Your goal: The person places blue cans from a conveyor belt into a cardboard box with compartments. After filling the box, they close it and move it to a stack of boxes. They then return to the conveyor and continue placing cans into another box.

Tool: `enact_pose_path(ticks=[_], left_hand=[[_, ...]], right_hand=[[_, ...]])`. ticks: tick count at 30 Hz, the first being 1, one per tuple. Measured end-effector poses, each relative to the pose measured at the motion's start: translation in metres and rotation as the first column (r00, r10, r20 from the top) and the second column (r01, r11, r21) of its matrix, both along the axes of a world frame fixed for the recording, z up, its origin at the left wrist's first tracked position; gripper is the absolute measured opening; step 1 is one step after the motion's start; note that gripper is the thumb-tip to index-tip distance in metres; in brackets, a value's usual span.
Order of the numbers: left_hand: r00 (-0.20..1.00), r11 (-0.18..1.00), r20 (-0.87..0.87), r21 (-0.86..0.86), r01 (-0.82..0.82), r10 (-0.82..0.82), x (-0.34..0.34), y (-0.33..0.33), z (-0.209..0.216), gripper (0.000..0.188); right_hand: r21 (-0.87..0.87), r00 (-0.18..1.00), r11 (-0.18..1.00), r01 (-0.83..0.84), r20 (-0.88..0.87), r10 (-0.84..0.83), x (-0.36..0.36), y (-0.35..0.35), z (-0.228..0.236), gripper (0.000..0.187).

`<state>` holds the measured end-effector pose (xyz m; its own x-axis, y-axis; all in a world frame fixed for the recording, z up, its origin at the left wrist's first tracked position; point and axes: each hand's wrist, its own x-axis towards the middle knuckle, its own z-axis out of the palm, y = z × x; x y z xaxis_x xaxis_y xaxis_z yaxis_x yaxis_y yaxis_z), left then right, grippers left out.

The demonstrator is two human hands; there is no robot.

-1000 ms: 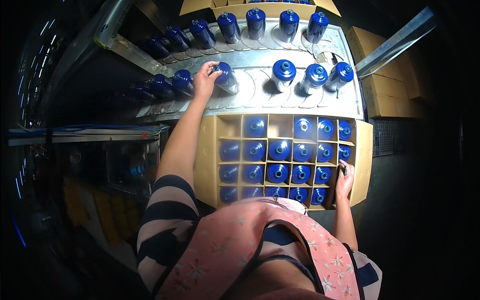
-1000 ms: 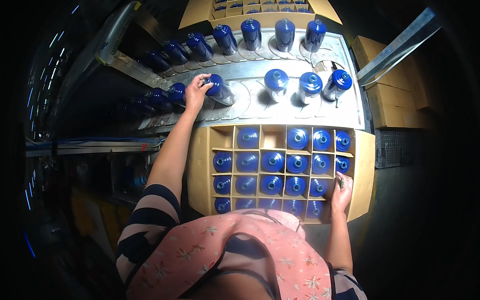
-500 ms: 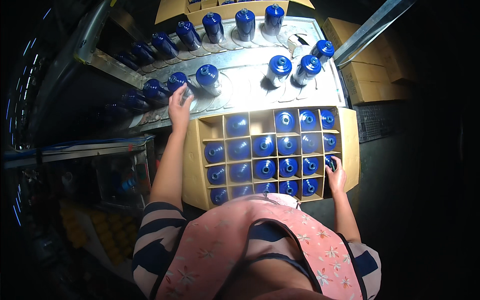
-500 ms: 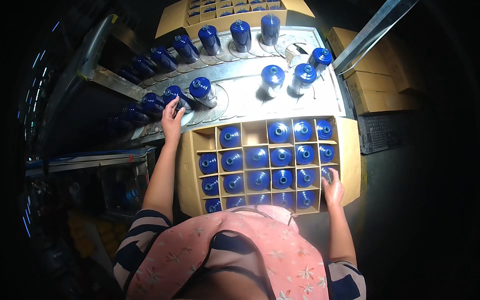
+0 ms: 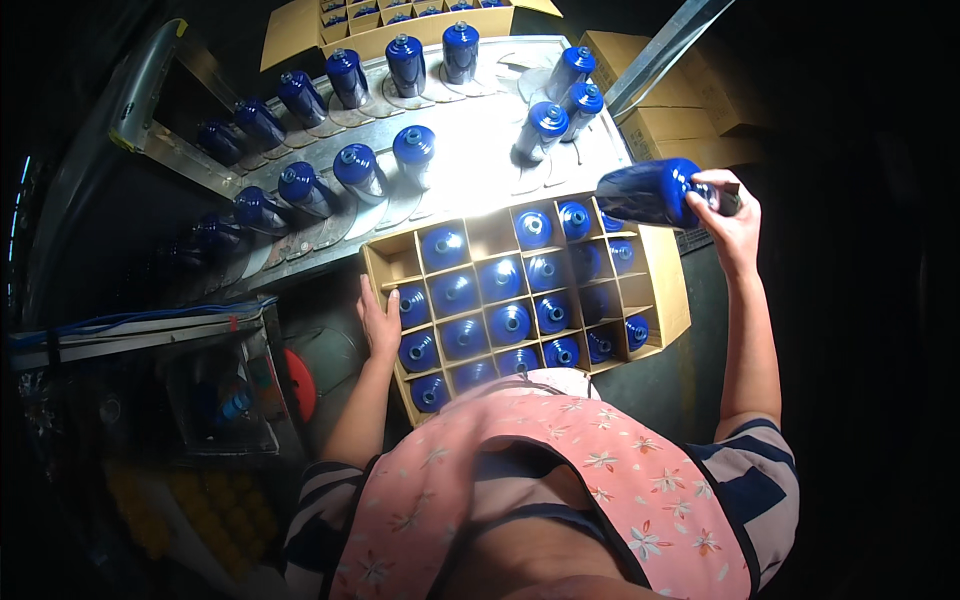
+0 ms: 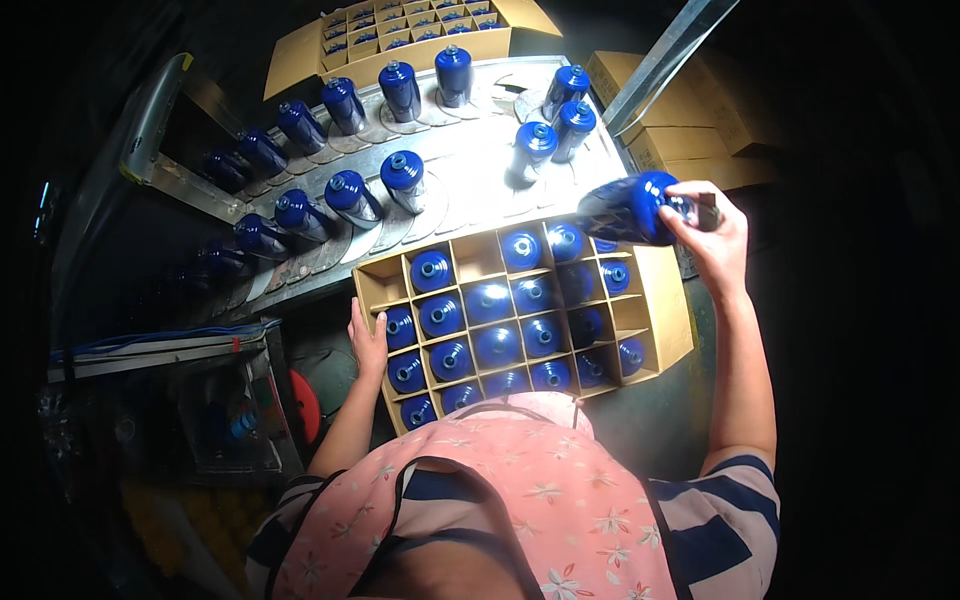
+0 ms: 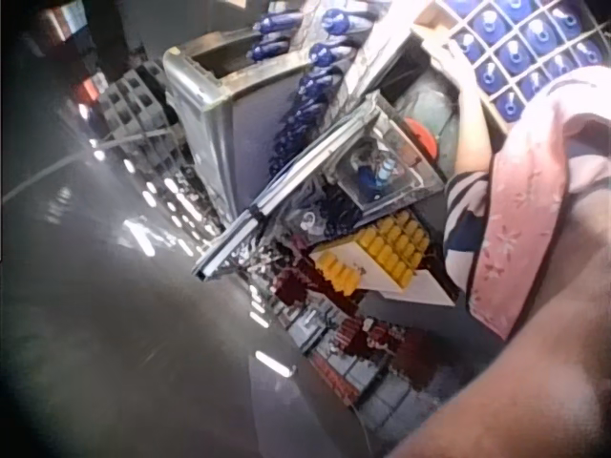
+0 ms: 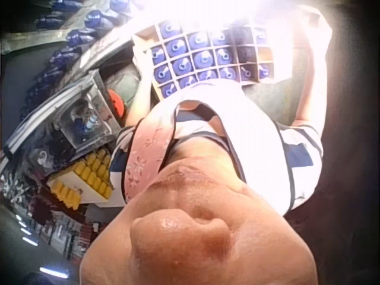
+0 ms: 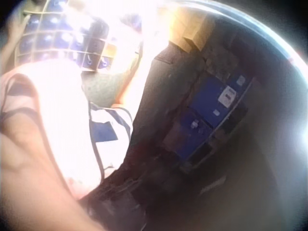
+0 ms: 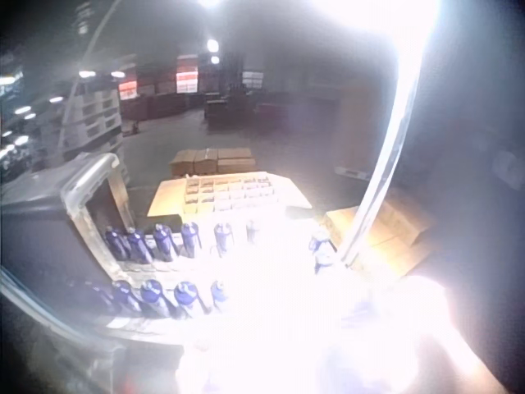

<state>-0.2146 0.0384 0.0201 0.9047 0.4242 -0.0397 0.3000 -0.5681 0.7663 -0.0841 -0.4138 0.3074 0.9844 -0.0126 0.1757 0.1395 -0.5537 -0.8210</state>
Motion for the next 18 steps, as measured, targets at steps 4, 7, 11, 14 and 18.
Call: enact_pose_path(ticks=[4, 7, 11, 14, 18], left_hand=[[0.986, 0.990, 0.128, 0.098, 0.096, -0.109, -0.010, -0.007, 0.017, 0.063], [0.958, 0.919, 0.013, 0.286, 0.271, -0.286, -0.017, -0.014, 0.023, 0.047], [0.968, 0.926, 0.020, 0.298, 0.233, -0.250, -0.014, -0.028, 0.011, 0.035], [0.969, 0.926, 0.036, 0.305, 0.224, -0.246, -0.016, -0.040, 0.006, 0.034], [0.967, 0.931, 0.063, 0.294, 0.218, -0.247, -0.020, -0.059, 0.012, 0.034]], right_hand=[[0.035, 0.988, 0.991, -0.130, 0.084, 0.126, 0.084, 0.074, -0.036, 0.030], [-0.021, 0.994, 0.997, -0.070, -0.088, 0.068, 0.146, 0.110, -0.094, 0.032], [-0.080, 0.981, 0.991, -0.103, -0.171, 0.088, 0.200, 0.136, -0.192, 0.040], [-0.043, 0.986, 0.999, -0.022, -0.167, 0.014, 0.211, 0.125, -0.246, 0.041], [0.138, 0.975, 0.985, -0.100, -0.184, 0.125, 0.212, 0.079, -0.255, 0.034]])
